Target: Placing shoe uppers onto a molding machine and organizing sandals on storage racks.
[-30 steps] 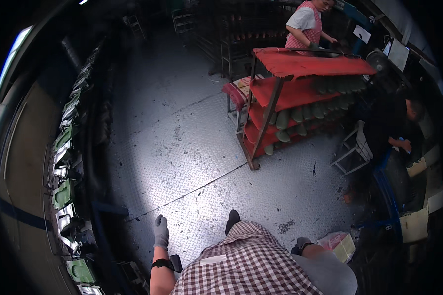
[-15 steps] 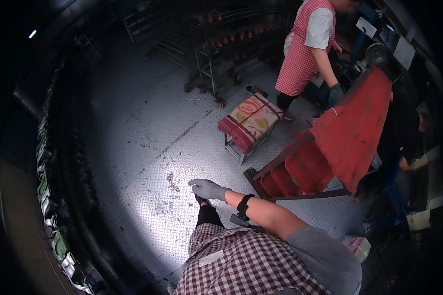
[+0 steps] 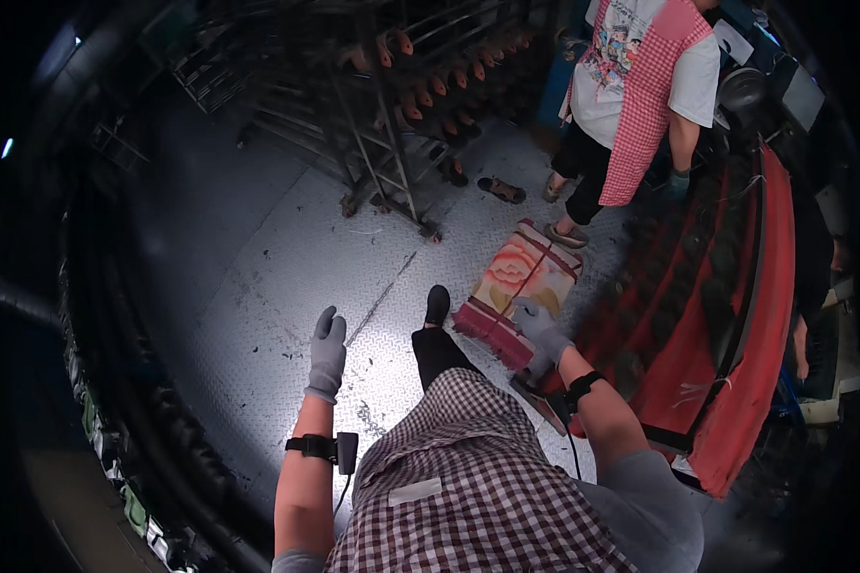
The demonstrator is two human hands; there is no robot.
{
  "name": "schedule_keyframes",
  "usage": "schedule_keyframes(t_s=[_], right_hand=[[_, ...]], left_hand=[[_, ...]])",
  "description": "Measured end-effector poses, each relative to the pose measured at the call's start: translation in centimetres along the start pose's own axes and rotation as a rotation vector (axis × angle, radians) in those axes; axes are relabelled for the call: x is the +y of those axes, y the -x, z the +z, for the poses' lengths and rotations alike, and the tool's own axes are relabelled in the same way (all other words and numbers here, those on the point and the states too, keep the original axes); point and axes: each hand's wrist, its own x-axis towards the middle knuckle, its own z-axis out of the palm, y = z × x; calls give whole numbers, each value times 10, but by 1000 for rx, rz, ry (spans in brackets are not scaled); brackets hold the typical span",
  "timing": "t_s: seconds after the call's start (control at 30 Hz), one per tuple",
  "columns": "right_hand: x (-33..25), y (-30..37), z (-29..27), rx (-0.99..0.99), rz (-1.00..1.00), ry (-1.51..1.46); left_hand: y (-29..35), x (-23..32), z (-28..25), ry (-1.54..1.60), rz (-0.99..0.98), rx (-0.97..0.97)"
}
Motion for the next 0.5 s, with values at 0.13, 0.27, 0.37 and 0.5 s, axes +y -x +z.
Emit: schedule_keyframes(t_s=[0.13, 0.27, 0.37, 0.5], right_hand=[[-17, -133, -41, 75, -40, 1], [-11, -334, -54, 50, 112, -154], [-23, -468, -43, 151, 132, 436], [-73, -606, -29, 96, 204, 509]], left_hand=[[-71, 115, 106, 10, -78, -273], [-188, 150, 196, -120, -87, -504], [-304, 131, 278, -188, -266, -567], [-429, 90, 385, -54, -516, -521]])
